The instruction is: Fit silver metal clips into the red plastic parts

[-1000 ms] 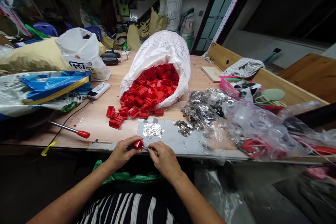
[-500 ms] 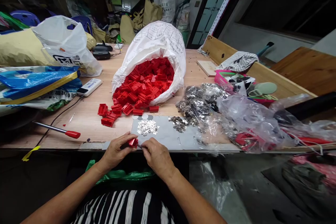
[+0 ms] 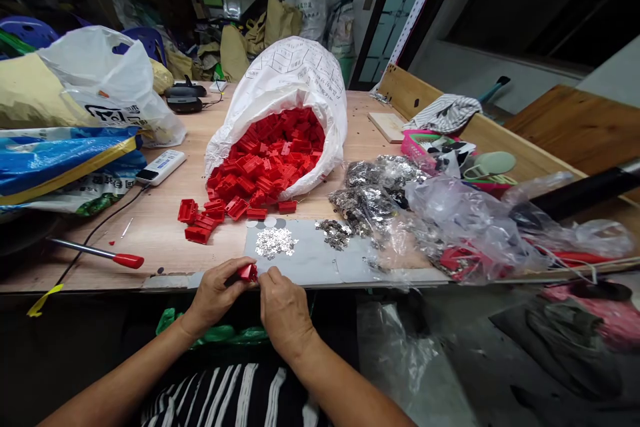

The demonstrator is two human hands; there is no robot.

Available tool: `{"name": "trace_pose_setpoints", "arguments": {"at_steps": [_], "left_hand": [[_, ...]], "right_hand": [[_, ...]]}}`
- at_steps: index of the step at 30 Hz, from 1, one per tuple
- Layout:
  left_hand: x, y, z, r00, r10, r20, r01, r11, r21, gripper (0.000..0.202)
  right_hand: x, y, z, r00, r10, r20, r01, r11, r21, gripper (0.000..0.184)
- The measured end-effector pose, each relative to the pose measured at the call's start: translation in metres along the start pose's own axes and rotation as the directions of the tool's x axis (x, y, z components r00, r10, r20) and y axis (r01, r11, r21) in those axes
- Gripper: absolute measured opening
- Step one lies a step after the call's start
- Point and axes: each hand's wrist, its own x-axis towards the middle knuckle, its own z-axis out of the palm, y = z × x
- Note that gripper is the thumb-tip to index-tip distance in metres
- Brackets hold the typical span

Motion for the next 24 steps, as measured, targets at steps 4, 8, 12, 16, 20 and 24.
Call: {"name": "trace_pose_setpoints", "arguments": {"at_steps": [4, 8, 12, 16, 20, 24], "left_hand": [[-0.002, 0.000, -0.002, 1.000, -0.007, -0.014, 0.007, 1.000, -0.021, 0.032], [-0.007, 0.008, -0.006, 0.999, -0.016, -0.036, 0.014, 0.999, -0.031, 0.028], [-0.011, 0.021, -0.011, 0.997, -0.047, -0.058, 0.042, 0.995, -0.089, 0.024], [-0.015, 0.029, -0.016, 0.993, -0.102, -0.054, 0.093, 0.984, -0.155, 0.023], [-0.018, 0.031, -0.018, 0.991, -0.128, -0.043, 0.120, 0.982, -0.145, 0.026], [-0.017, 0.026, -0.017, 0.993, -0.116, -0.030, 0.112, 0.989, -0.101, 0.027]], "right_hand": [[-0.002, 0.011, -0.005, 1.000, -0.012, -0.014, 0.014, 0.987, 0.159, 0.019], [-0.010, 0.018, -0.010, 0.997, -0.012, -0.077, 0.034, 0.956, 0.291, 0.023], [-0.016, 0.019, -0.018, 0.999, -0.003, -0.034, 0.016, 0.919, 0.395, 0.018], [-0.018, 0.014, -0.027, 0.997, -0.006, 0.073, -0.028, 0.889, 0.457, 0.025], [-0.014, 0.009, -0.029, 0.996, -0.021, 0.090, -0.020, 0.901, 0.434, 0.025], [-0.008, 0.011, -0.023, 0.998, -0.057, 0.023, 0.045, 0.935, 0.352, 0.016]]}}
